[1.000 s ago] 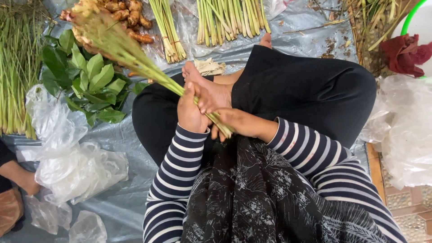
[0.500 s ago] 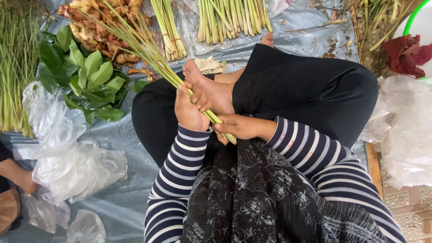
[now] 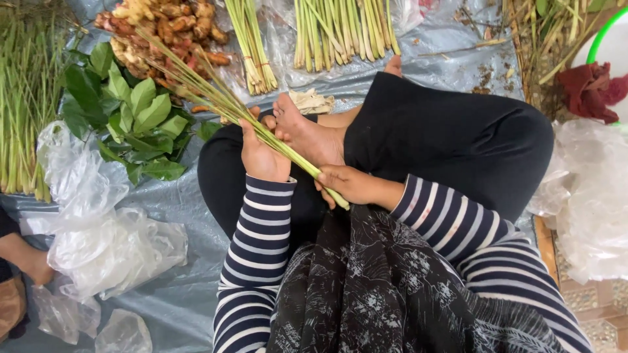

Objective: A person is sitting on the floor, manually folding and tying individual lemongrass stalks into small bundles for sale or storage.

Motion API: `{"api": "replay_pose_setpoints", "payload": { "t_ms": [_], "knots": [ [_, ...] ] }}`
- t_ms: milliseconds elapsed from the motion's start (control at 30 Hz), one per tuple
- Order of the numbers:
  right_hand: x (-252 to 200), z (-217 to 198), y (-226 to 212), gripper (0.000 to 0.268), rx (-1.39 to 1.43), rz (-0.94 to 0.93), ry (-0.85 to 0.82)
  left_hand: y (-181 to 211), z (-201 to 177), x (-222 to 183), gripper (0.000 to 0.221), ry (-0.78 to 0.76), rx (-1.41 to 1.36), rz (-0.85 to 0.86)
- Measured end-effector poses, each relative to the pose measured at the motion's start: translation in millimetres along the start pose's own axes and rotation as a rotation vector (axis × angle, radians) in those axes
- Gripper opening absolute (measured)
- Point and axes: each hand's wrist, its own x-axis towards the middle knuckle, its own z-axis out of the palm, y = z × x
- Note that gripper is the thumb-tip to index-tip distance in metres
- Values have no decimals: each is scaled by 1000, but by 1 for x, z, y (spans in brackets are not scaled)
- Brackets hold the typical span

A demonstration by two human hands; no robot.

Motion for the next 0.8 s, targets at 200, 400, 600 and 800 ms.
{"api": "replay_pose_setpoints", "payload": {
  "t_ms": [200,400,600,800],
  "knots": [
    [17,-3,10,24,148,-71,-11,22,10,32,51,-72,-57,6],
    [55,-7,-59,44,204,-30,264,43,48,89,62,-430,-111,-62],
    [122,-54,-77,37,-25,-336,644,38,-16,180,53,-217,183,221],
    [202,-81,-92,59,-237,-180,634,35,-80,231,15,469,50,-37]
  ]
}}
